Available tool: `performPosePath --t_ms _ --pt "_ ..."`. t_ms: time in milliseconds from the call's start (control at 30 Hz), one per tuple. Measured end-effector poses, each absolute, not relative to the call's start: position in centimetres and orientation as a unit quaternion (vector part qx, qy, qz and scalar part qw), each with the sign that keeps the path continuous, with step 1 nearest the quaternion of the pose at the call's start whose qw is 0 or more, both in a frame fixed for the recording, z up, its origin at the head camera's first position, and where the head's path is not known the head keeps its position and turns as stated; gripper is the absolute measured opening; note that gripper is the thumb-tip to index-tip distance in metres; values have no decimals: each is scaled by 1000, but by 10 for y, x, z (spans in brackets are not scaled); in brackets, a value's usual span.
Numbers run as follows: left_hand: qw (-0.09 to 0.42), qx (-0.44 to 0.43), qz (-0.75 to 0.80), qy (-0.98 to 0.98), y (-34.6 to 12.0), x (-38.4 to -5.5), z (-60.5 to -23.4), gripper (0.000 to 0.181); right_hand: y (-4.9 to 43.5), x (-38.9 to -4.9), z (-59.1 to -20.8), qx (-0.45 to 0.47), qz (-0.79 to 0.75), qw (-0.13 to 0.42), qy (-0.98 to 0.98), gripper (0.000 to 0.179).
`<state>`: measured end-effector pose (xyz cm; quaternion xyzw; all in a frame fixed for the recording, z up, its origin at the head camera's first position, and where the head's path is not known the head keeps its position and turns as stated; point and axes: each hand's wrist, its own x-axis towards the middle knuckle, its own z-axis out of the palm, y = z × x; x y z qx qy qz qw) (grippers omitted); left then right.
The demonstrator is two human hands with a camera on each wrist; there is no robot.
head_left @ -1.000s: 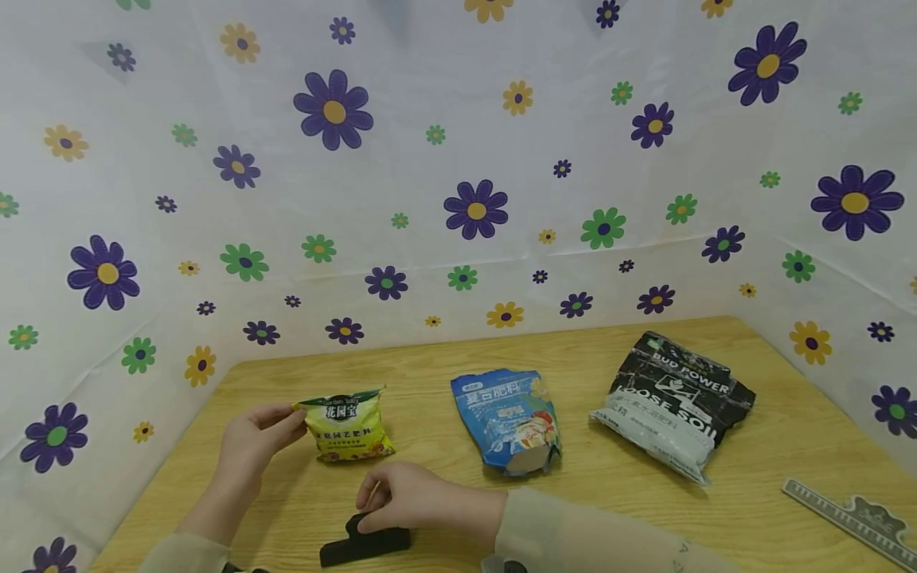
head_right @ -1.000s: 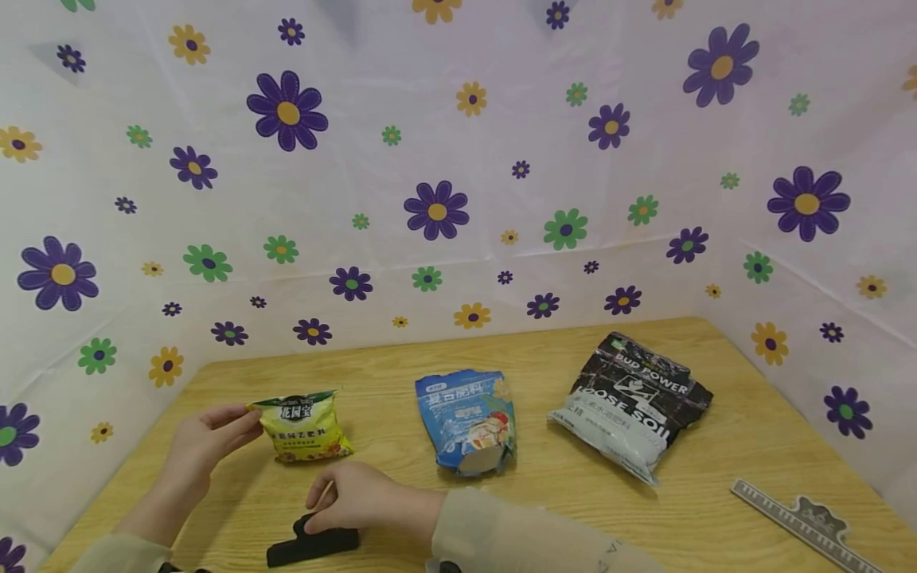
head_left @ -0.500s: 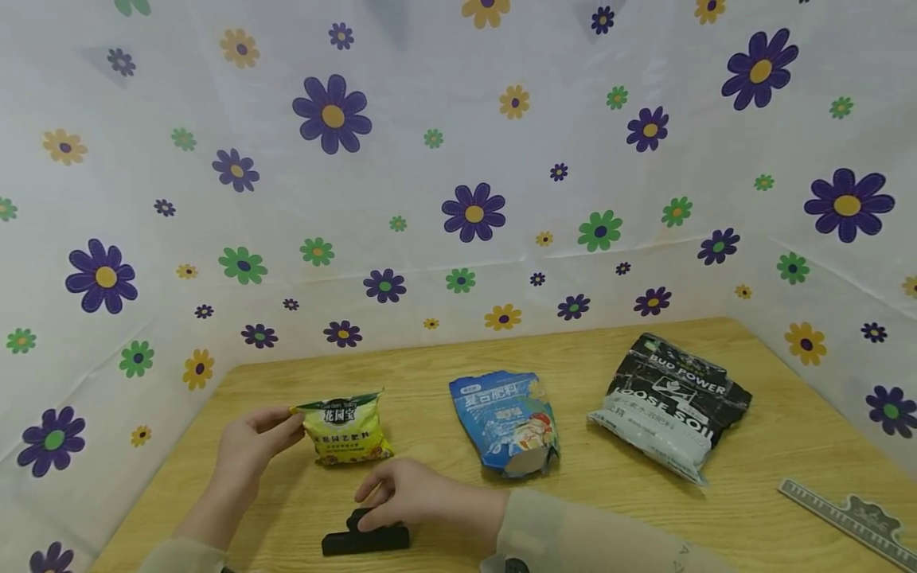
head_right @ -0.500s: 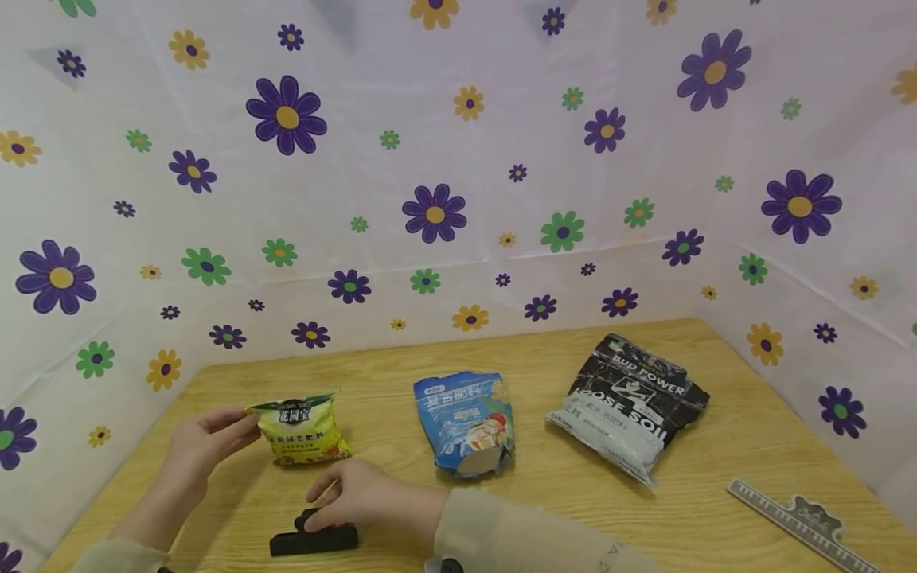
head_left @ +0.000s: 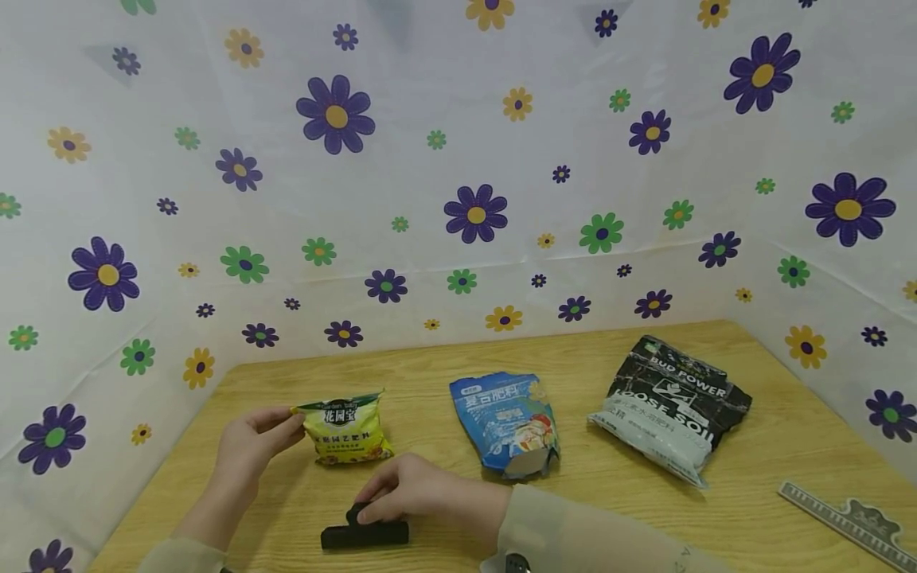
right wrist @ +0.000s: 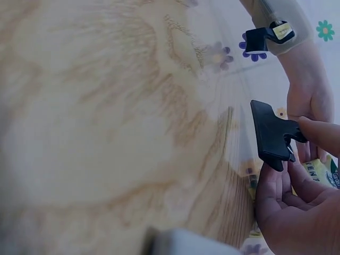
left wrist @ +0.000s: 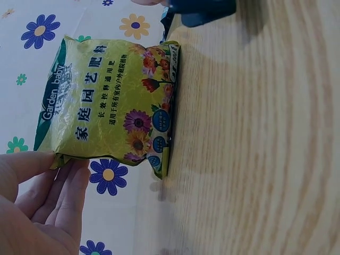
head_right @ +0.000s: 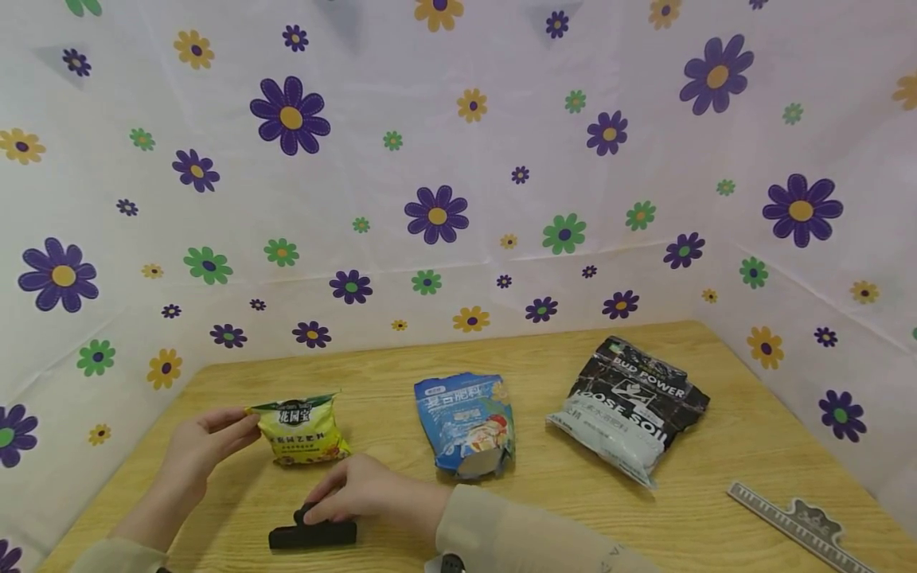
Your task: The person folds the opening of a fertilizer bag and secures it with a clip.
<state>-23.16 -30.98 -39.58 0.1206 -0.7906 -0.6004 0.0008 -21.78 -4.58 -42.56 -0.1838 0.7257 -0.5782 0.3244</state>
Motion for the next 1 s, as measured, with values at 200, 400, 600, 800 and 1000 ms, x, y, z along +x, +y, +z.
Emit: performPosePath --t_ms 200,400,600,800,1000 --pt "-1 121 -602 -789 -310 -232 -397 41 -47 -221 -425 -163 -580 325 729 18" --pt "1 124 -599 -791 -311 -233 -397 44 -47 -226 -426 -150 -575 319 738 18" --pt "-1 125 -595 -794 -311 -233 -396 45 -47 -229 -426 -145 -589 318 729 18" --pt "-3 126 -593 -795 -311 -233 -395 46 -45 -232 -423 -148 -598 321 719 21" --pt "1 124 -598 -792 -312 -234 -398 43 -44 -236 -420 -153 -604 313 717 22"
